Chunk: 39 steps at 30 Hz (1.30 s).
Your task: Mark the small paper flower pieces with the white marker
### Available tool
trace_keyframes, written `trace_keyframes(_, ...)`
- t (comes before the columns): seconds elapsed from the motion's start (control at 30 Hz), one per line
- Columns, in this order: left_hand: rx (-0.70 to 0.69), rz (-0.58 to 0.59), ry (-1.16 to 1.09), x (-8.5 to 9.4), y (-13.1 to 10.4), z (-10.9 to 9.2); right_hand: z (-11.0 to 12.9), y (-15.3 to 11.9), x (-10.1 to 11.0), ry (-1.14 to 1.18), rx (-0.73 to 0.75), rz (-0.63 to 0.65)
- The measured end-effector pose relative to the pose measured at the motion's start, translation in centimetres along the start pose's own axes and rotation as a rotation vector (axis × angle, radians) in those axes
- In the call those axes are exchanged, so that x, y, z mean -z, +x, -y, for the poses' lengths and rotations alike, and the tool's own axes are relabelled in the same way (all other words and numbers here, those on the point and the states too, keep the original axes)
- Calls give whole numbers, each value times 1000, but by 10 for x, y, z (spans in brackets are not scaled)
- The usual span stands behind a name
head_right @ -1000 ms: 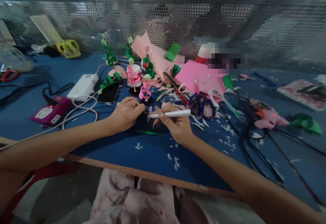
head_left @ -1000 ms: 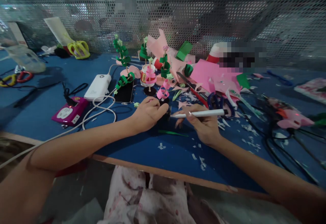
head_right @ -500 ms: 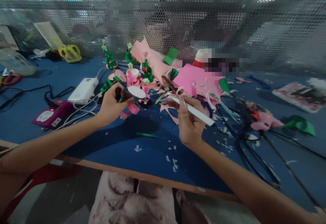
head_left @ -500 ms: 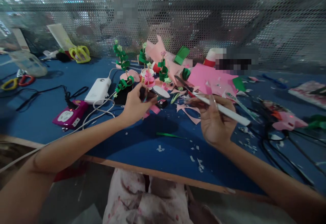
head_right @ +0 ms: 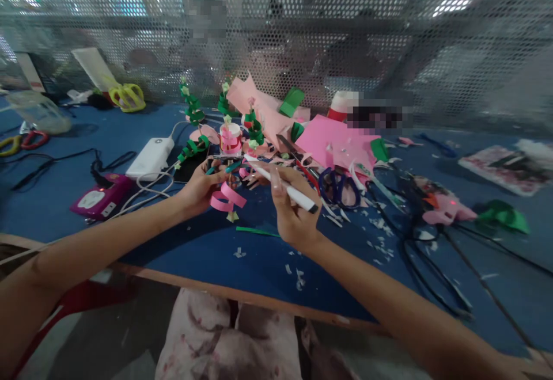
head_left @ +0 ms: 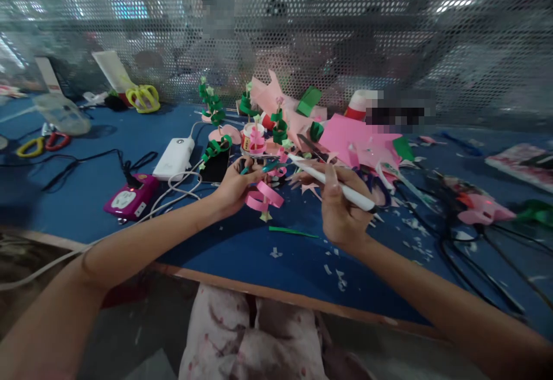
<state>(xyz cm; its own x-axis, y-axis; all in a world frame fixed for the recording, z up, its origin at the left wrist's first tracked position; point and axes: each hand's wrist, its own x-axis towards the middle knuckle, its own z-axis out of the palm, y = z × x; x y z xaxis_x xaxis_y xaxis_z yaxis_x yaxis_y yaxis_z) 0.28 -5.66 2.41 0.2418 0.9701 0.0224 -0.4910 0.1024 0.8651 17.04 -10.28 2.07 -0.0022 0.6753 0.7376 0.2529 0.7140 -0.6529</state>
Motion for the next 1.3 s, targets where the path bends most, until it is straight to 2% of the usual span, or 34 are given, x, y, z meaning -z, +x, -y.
trace_keyframes(0.1, 82, -41, 14, 4, 0, 2, 3, -2, -6, -43, 42, -135)
trace_keyframes(0.13, 102, -45, 26, 5, 0, 2, 4, -3, -7, -61, 44, -146)
trace_keyframes(0.2, 126, -53, 37, 7, 0, 5, 6, -6, -8, -113, 60, -123)
trace_keyframes(0.33, 160, -72, 4, 7, 0, 9, 9, -8, -10, -192, 150, 29)
trace_keyframes(0.43, 175, -72, -33, 7, 0, 10, 9, -5, -12, -146, 186, 79)
trace_keyframes(0.6, 206, -33, -50, 8, 0, 9, 11, -3, -12, -111, 165, 133)
trace_keyframes(0.9, 258, -91, -50, 11, 2, 11, 6, -8, -11, -132, 46, 29)
trace_keyframes(1.1, 237, -57, -72, 12, 2, 11, 5, -7, -10, -52, 54, 72)
trace_keyframes(1.3, 223, -57, -80, 11, 2, 10, 10, -3, -10, -78, 81, 112)
